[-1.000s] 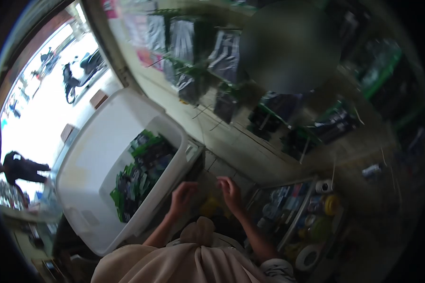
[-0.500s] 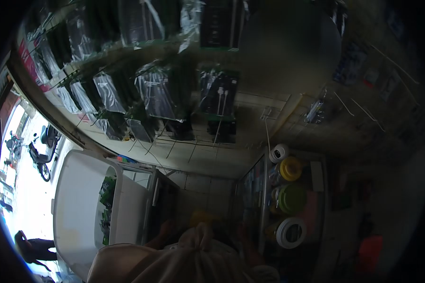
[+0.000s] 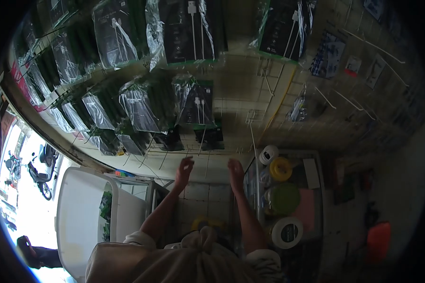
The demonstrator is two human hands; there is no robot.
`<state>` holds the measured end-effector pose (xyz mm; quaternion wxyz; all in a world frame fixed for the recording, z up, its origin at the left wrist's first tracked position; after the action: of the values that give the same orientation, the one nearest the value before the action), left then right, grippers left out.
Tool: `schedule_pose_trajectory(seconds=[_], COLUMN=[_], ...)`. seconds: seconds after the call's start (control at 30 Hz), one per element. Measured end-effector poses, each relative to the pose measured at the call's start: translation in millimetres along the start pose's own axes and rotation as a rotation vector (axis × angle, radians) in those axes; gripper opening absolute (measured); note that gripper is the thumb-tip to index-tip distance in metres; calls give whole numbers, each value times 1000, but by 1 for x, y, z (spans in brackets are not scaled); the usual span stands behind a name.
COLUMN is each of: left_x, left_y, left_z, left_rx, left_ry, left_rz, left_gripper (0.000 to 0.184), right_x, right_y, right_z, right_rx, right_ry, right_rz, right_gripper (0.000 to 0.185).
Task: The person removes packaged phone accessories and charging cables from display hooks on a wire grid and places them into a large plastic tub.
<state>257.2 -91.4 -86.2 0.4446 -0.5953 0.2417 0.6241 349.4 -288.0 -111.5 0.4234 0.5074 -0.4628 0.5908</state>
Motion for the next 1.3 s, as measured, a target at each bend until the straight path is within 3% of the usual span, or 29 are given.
schedule_pose_trajectory(seconds=[0.13, 0.2, 0.43, 0.53, 0.6, 0.7, 0.8, 1.13, 1.2, 1.3], left_x=[-10, 6, 29, 25, 21, 15, 7, -47, -60, -73], left_y=[-56, -77, -100, -100, -96, -87, -74, -17, -1, 24], left_z=[-12, -21, -36, -36, -36, -34, -29, -12, -6, 4], left_rx=[-59, -23, -14, -43, -15, 0, -3, -13, -5, -1], left_ry=[81, -28, -19, -82, 183, 126, 174, 208, 187, 190], left_rz=[-139, -240, -193, -221, -52, -90, -53, 36, 25, 57], left_gripper=[42, 54, 55, 49, 38, 28, 23, 18, 19, 20], right_x=[34, 29, 16, 19, 19, 52, 51, 65, 84, 96], right_y=[-61, -82, -98, -96, -91, -72, -59, 0, 20, 45], right_z=[-26, -38, -59, -57, -58, -59, -59, -49, -46, -45], right_rx=[-48, -23, -61, -7, -18, 17, -80, -211, -104, -76], right_ry=[112, 276, 229, 337, 406, 417, 397, 388, 198, 143], right_rz=[128, 185, 291, 232, 212, 78, 174, 269, 116, 70], right_gripper=[35, 41, 34, 26, 22, 23, 25, 27, 22, 16])
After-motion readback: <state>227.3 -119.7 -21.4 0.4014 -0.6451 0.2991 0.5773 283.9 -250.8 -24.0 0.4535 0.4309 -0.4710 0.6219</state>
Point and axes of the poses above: each hand's wrist, its own y-axis away from the middle knuckle, its own z-axis out of the back of the hand, x = y × z, the point moved 1 cm from there along -y, towards the middle knuckle, and after that the axes turned 8 degrees about y, right-handed, at the moved point
